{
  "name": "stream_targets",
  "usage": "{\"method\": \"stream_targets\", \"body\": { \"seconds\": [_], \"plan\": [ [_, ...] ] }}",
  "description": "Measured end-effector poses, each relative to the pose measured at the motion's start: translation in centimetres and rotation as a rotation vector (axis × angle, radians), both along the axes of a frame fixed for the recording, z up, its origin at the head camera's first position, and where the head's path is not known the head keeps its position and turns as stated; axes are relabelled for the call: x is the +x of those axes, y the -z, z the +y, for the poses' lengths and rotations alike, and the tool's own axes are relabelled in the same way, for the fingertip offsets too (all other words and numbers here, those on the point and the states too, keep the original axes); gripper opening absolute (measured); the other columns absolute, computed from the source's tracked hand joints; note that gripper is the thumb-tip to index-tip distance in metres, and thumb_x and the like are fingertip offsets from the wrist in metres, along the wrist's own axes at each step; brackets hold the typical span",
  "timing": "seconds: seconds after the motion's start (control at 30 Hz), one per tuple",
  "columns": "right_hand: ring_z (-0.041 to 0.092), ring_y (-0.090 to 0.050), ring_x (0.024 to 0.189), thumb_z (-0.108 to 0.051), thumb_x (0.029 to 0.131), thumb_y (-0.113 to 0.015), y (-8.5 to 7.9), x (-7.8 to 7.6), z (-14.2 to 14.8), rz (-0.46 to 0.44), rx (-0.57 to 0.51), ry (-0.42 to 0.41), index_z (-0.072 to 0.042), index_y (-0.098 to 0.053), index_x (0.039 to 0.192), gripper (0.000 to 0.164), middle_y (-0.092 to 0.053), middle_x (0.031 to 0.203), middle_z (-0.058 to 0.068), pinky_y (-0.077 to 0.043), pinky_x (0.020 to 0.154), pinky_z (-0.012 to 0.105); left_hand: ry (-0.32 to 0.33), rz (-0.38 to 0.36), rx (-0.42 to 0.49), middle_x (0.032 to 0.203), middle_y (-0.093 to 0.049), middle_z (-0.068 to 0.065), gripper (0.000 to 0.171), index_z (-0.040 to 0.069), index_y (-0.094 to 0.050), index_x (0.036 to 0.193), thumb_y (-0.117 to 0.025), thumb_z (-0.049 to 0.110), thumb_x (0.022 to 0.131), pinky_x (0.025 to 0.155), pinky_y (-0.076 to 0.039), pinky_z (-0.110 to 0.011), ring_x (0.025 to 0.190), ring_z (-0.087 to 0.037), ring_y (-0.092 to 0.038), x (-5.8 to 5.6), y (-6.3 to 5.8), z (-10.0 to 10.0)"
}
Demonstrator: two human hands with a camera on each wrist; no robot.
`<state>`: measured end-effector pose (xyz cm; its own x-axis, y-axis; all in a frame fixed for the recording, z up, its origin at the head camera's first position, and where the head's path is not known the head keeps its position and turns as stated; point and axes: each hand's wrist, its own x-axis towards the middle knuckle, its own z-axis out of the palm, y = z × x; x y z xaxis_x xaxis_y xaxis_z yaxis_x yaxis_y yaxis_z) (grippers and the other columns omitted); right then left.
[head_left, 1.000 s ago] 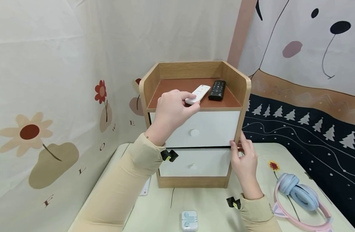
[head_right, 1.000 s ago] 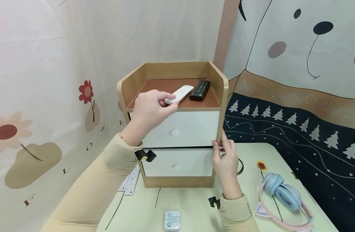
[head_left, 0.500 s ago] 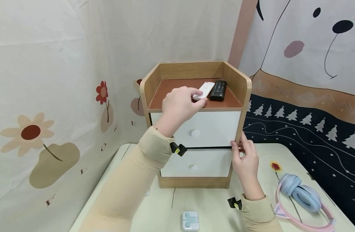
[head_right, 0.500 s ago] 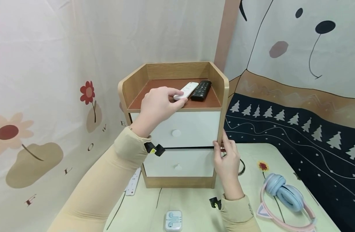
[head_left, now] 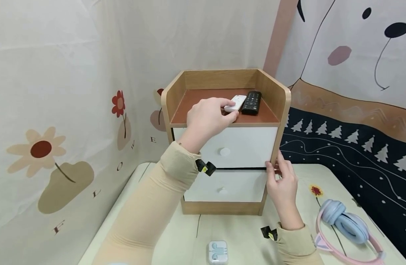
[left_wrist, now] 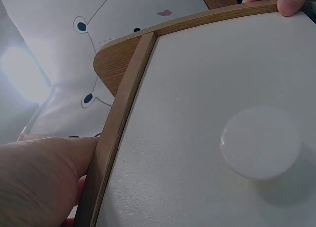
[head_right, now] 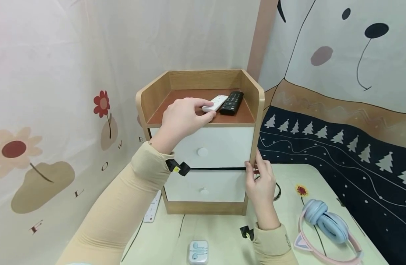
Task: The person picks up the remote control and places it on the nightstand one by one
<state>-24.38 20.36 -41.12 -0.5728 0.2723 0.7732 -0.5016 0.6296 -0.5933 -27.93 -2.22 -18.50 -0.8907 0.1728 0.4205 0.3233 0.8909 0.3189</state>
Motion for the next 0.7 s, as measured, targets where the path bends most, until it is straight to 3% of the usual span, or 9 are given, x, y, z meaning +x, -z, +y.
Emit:
{"method": "stream_targets", "body": {
  "seconds": [0.23,0.7],
  "plan": [
    [0.039,-0.071,0.098,-0.006,0.105,-0.072,0.11,-0.11,0.23,0.008,0.001,-0.003,-0.004,-0.056,0.159,0.056,-0.067,0.108,0.025,-0.043,0.088,-0.005,-0.005,-0.009,0.003,0.118,-0.078,0.013,0.037,0.054,-0.071,0.14,-0.068,0.058,0.103,0.064,-0.053,-0.038,0.085,-0.017,-0.064,-0.04,-0.05,0.14],
    [0.04,-0.072,0.099,-0.006,0.105,-0.072,0.14,-0.3,0.18,0.01,-0.001,-0.004,-0.006,-0.056,0.16,0.058,-0.067,0.11,0.025,-0.042,0.088,-0.005,0.001,0.014,0.026,0.137,-0.076,0.011,0.04,0.051,-0.071,0.142,-0.069,0.059,0.103,0.065,-0.053,-0.038,0.089,-0.019,-0.064,0.02,0.28,0.01]
  ]
}}
